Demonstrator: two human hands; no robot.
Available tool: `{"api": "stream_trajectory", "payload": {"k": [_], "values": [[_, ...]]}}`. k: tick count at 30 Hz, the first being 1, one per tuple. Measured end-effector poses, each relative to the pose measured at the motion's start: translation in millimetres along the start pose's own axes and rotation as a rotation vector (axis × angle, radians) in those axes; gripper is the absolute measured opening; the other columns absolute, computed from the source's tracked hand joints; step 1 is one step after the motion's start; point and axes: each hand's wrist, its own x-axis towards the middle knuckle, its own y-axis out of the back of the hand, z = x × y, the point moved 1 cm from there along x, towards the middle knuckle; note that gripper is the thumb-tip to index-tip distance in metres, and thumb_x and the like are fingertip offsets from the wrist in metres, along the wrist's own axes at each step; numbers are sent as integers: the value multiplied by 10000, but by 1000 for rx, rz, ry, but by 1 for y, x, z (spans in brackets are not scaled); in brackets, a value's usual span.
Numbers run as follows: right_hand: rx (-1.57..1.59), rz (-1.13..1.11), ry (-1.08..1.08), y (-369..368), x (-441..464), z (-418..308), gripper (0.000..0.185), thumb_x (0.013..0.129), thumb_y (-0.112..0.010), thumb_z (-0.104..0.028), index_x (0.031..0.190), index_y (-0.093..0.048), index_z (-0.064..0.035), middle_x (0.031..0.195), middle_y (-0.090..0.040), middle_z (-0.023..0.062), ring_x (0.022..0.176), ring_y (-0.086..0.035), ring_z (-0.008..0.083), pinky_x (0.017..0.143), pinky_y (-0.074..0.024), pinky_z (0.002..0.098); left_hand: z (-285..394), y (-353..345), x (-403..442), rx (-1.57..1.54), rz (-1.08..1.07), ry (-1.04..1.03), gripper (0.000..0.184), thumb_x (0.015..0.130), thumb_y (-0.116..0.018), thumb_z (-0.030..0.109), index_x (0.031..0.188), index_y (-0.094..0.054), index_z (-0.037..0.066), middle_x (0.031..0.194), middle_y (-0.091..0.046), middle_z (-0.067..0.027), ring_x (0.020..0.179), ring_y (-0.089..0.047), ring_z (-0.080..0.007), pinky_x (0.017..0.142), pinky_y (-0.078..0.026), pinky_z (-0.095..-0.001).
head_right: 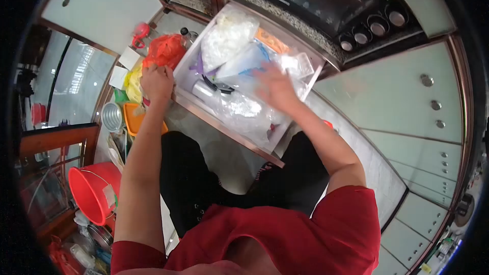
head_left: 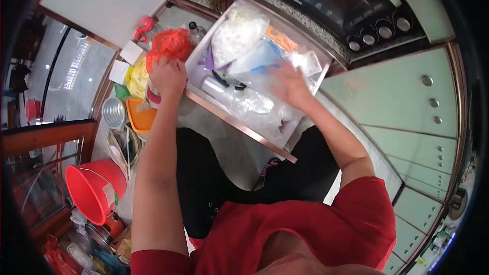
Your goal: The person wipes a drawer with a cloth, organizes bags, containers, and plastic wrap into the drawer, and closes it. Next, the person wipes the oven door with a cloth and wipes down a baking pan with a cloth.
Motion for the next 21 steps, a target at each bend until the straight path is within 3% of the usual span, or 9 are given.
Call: {"api": "stream_trajectory", "payload": {"k": [2,5,8,11,14,15,17,20,21], "values": [[-162,-99,152,-30,-12,-6,624,804,-681,-272,1381,-443,-252,1503,-309,96,1394,-251,359,1105,-200,599,-1,-4,5,16,-4,-11,245,792,-580,276,693,-706,90,798,-635,-68,834,-587,-287,680,-461,-448],[-248,-122,175,-58,2,44,589,823,-666,-283,1373,-458,-252,1511,-304,91,1400,-239,352,1098,-187,618,1,-2,-5,14,-2,-46,263,802,-576,285,681,-699,87,786,-638,-70,804,-597,-288,666,-477,-440],[48,-116,165,-14,10,41,499,837,-658,-213,1318,-529,-193,1432,-428,109,1360,-330,329,1086,-273,556,-1,-4,4,28,46,-66,277,811,-572,289,675,-696,82,766,-637,-70,780,-599,-290,657,-483,-430],[310,31,95,37,-24,46,418,831,-659,-125,1243,-590,-122,1311,-548,131,1253,-470,325,1036,-382,456,-2,-13,7,35,42,-108,286,822,-562,285,673,-693,80,763,-635,-70,783,-596,-294,649,-487,-424],[282,51,-229,61,-93,65,420,808,-676,-97,1221,-599,-73,1223,-602,149,1132,-562,331,982,-440,393,0,-17,12,7,64,-139,294,828,-555,292,683,-692,77,778,-640,-81,765,-595,-303,654,-490,-428],[275,14,-363,52,-121,82,449,797,-696,-132,1229,-592,-64,1217,-603,153,1125,-566,333,980,-439,397,1,-18,14,19,66,-154,292,829,-555,293,690,-694,78,779,-640,-82,766,-594,-305,654,-490,-429],[233,-461,-720,33,-164,100,709,758,-753,-255,1367,-450,-54,1240,-584,168,1172,-533,340,1005,-413,398,3,-23,17,41,73,-180,287,831,-554,296,703,-696,82,780,-641,-84,767,-594,-308,655,-490,-430],[392,-790,-800,-16,-205,112,1030,690,-804,-394,1474,-229,-55,1328,-501,218,1226,-485,351,1035,-380,402,5,-27,20,15,68,-186,290,835,-552,304,716,-699,84,810,-645,-85,793,-593,-313,665,-489,-441],[378,-765,-773,-30,-212,116,1083,681,-809,-408,1484,-171,-59,1350,-467,236,1240,-470,354,1044,-371,406,4,-28,19,9,77,-187,293,836,-551,305,716,-700,84,819,-646,-85,797,-593,-314,666,-488,-443]]}}
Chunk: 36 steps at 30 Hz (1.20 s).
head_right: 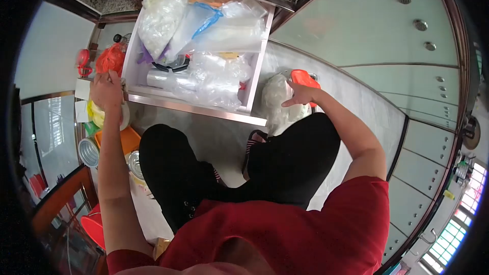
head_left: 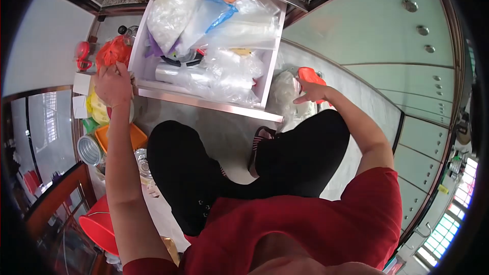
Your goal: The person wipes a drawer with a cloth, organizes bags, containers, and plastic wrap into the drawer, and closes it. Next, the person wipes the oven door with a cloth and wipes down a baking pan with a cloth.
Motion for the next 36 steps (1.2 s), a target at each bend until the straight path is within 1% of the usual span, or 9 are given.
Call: {"api": "stream_trajectory", "payload": {"k": [2,8,9,12,20,23,25,33,36], "values": [[-32,50,55,-19,15,13,1194,665,-820,-437,1504,-54,-68,1394,-400,271,1268,-439,360,1061,-351,415,0,-1,-1,-4,0,-16,296,836,-551,307,720,-702,80,835,-648,-84,792,-593,-311,669,-488,-443],[-127,348,-104,-89,65,-18,749,666,-759,-178,1302,-367,-144,1297,-358,305,1028,-543,506,891,-490,490,5,12,-1,-6,-65,43,308,839,-549,311,734,-705,67,847,-649,-93,790,-589,-311,683,-486,-437],[-196,429,-76,-92,70,-16,580,677,-665,-70,1201,-420,-116,1181,-442,284,976,-567,480,829,-505,494,5,14,0,-2,-78,41,308,840,-548,311,737,-706,68,852,-649,-92,795,-590,-310,684,-485,-438],[-244,381,-60,-72,62,-1,569,690,-671,-92,1212,-446,-127,1176,-514,231,1023,-590,415,854,-499,467,1,21,-5,5,-132,46,292,841,-550,306,743,-706,79,871,-642,-84,816,-587,-298,681,-479,-446],[-67,572,354,89,-171,-169,422,641,-567,72,1040,-544,-63,1089,-575,142,1011,-565,340,858,-465,397,-6,25,-19,-38,-76,93,242,818,-570,269,726,-697,84,845,-631,-65,842,-572,-284,687,-460,-446],[-306,794,696,110,-170,-224,449,601,-590,95,1019,-539,-61,1074,-558,121,1023,-546,333,854,-470,393,-6,25,-22,-60,-50,116,232,815,-568,266,735,-702,95,839,-629,-62,842,-567,-280,695,-449,-442],[-494,945,891,118,-124,-250,507,594,-618,72,1071,-553,-85,1168,-551,105,1040,-521,330,852,-474,389,-6,27,-26,-63,-72,132,228,815,-566,268,745,-708,104,837,-629,-59,842,-565,-279,701,-441,-438],[-375,867,486,108,51,-285,690,814,-608,-251,1444,-328,-268,1549,-179,153,1405,-205,414,1086,-183,647,-7,27,-25,-59,-56,138,206,806,-578,266,749,-712,120,819,-623,-55,823,-565,-280,695,-434,-430],[-620,1039,379,106,116,-258,659,816,-592,-324,1428,-351,-283,1539,-209,144,1387,-243,402,1059,-216,663,-8,27,-29,-70,-62,125,200,800,-587,257,731,-709,113,811,-621,-58,814,-566,-279,687,-439,-426]]}}
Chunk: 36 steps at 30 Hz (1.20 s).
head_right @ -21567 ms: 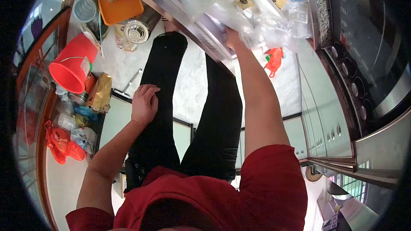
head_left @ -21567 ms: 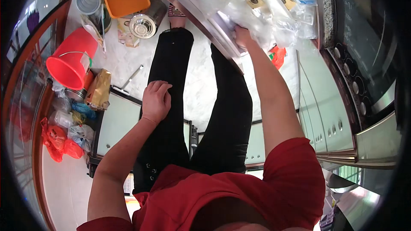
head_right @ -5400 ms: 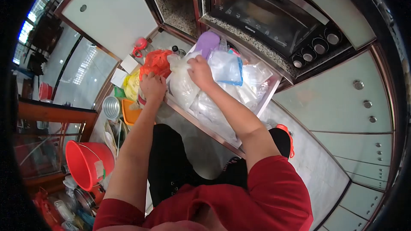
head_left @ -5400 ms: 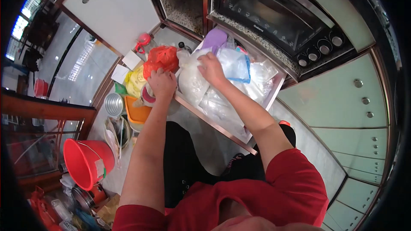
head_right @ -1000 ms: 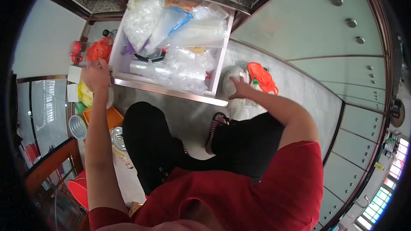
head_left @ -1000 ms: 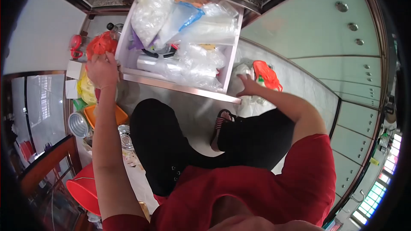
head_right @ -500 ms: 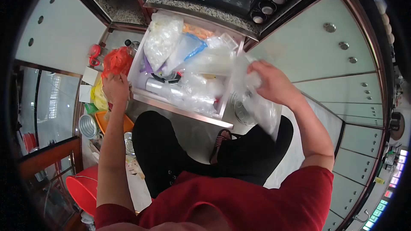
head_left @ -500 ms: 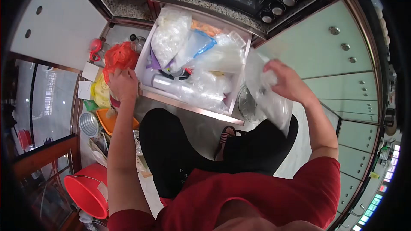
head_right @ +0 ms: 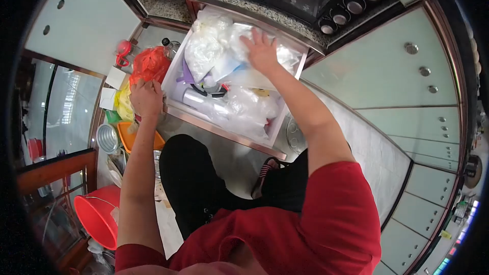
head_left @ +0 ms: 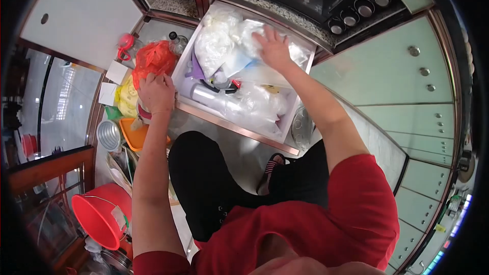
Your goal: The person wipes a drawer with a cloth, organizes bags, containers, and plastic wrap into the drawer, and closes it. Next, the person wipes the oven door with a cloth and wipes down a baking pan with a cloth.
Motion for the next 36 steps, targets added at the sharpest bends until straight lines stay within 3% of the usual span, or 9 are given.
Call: {"api": "stream_trajectory", "payload": {"k": [4,8,12,16,20,26,32,33,36], "values": [[195,-127,-171,-6,20,25,634,810,-583,-350,1408,-370,-334,1514,-261,135,1349,-316,360,1029,-234,679,4,3,4,26,25,-6,214,797,-590,251,701,-702,96,796,-621,-66,798,-569,-283,669,-450,-423],[370,-14,8,-2,4,50,734,798,-617,-479,1448,-293,-375,1528,-227,145,1385,-240,388,986,-174,753,3,-1,4,36,30,-49,235,801,-584,250,686,-696,78,782,-629,-80,764,-579,-295,661,-464,-429],[577,-15,286,65,-73,69,616,845,-648,-309,1411,-413,-247,1415,-421,192,1229,-476,386,1018,-380,525,-1,-1,7,39,39,-92,249,811,-574,250,683,-690,71,775,-636,-90,746,-584,-307,642,-472,-437],[450,-120,-110,65,-181,124,479,824,-673,-217,1273,-558,-98,1174,-624,176,1090,-592,340,923,-469,433,-1,-4,6,24,36,-94,257,821,-573,261,675,-683,80,779,-630,-82,748,-582,-306,634,-472,-444],[98,-741,-581,-9,-280,199,962,679,-784,-445,1441,-317,-86,1205,-572,255,1116,-574,362,934,-473,426,-2,-4,8,40,20,-127,260,834,-564,255,682,-678,77,775,-623,-75,743,-578,-306,625,-467,-437],[145,-713,-822,-100,-363,228,1200,551,-819,-558,1454,-212,-51,1215,-572,257,1125,-578,358,923,-489,415,-2,-4,6,55,-2,-155,276,847,-544,262,688,-677,80,772,-623,-76,731,-569,-305,641,-461,-427],[326,-766,-784,-83,-334,216,783,609,-777,-516,1231,-570,-90,1086,-659,163,993,-637,309,875,-508,382,-2,-4,6,79,-57,-122,306,858,-528,289,701,-684,78,797,-626,-73,752,-567,-303,647,-454,-435],[317,-650,-733,-99,-347,237,508,633,-721,-379,1045,-674,-85,1011,-684,149,954,-649,310,848,-514,389,-1,-4,6,80,-66,-116,306,858,-529,291,703,-685,78,803,-626,-73,760,-567,-303,648,-453,-437],[252,-614,-702,-45,-331,249,454,628,-650,-264,1037,-673,-69,1007,-684,168,931,-652,321,822,-516,401,0,-4,7,79,-77,-107,307,859,-531,294,710,-688,77,826,-625,-74,794,-567,-306,657,-453,-443]]}}
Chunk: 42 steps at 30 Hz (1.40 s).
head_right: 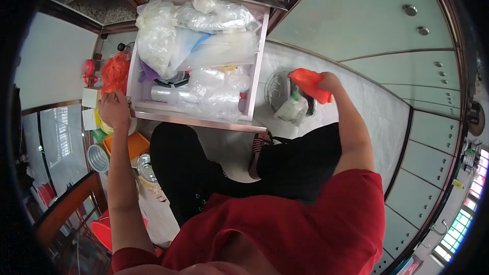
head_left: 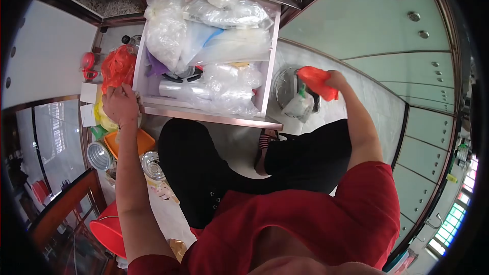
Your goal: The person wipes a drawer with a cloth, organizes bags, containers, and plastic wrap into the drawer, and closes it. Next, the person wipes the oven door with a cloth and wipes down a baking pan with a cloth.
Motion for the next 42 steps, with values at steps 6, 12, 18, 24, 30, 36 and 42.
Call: {"api": "stream_trajectory", "payload": {"k": [6,12,18,24,30,36,42], "values": [[377,15,275,152,-89,-105,441,672,-631,-120,1102,-642,-22,908,-689,131,849,-656,218,803,-506,337,-2,0,-1,-8,34,27,296,847,-548,298,722,-696,75,839,-625,-78,836,-574,-305,688,-464,-442],[508,295,690,176,-89,-268,484,713,-644,-124,1188,-593,-54,964,-673,146,879,-650,238,795,-508,347,0,2,-2,-12,44,44,277,819,-565,293,715,-707,80,821,-632,-73,805,-580,-289,679,-462,-427],[-11,623,957,93,-11,-404,670,693,-724,-232,1315,-487,-156,1050,-610,141,917,-630,353,770,-521,427,0,2,-1,17,33,49,270,822,-559,295,740,-716,91,831,-640,-72,809,-588,-293,681,-469,-428],[192,489,995,126,-45,-381,658,762,-714,-167,1366,-452,-157,1085,-596,129,988,-606,319,818,-513,374,-2,3,0,5,23,57,276,830,-558,308,743,-715,98,842,-638,-66,815,-587,-296,686,-472,-433],[73,232,469,107,-37,-210,373,755,-634,-140,1125,-611,-102,947,-662,157,881,-647,312,789,-514,405,-2,0,-1,-14,1,62,286,846,-544,320,756,-710,106,861,-631,-52,853,-578,-285,712,-463,-441],[-487,-162,426,-53,-42,-161,795,643,-798,-251,1355,-449,-187,1247,-581,94,1130,-565,338,939,-451,475,-1,-1,-1,-11,1,47,295,851,-541,320,744,-705,100,840,-624,-62,838,-579,-288,686,-465,-446],[-541,-412,272,-35,-25,-164,584,650,-762,-261,1198,-603,-138,1142,-640,110,1083,-601,313,899,-480,439,-1,3,-2,-9,22,43,284,839,-551,308,731,-705,95,820,-627,-68,824,-579,-292,683,-466,-441]]}}
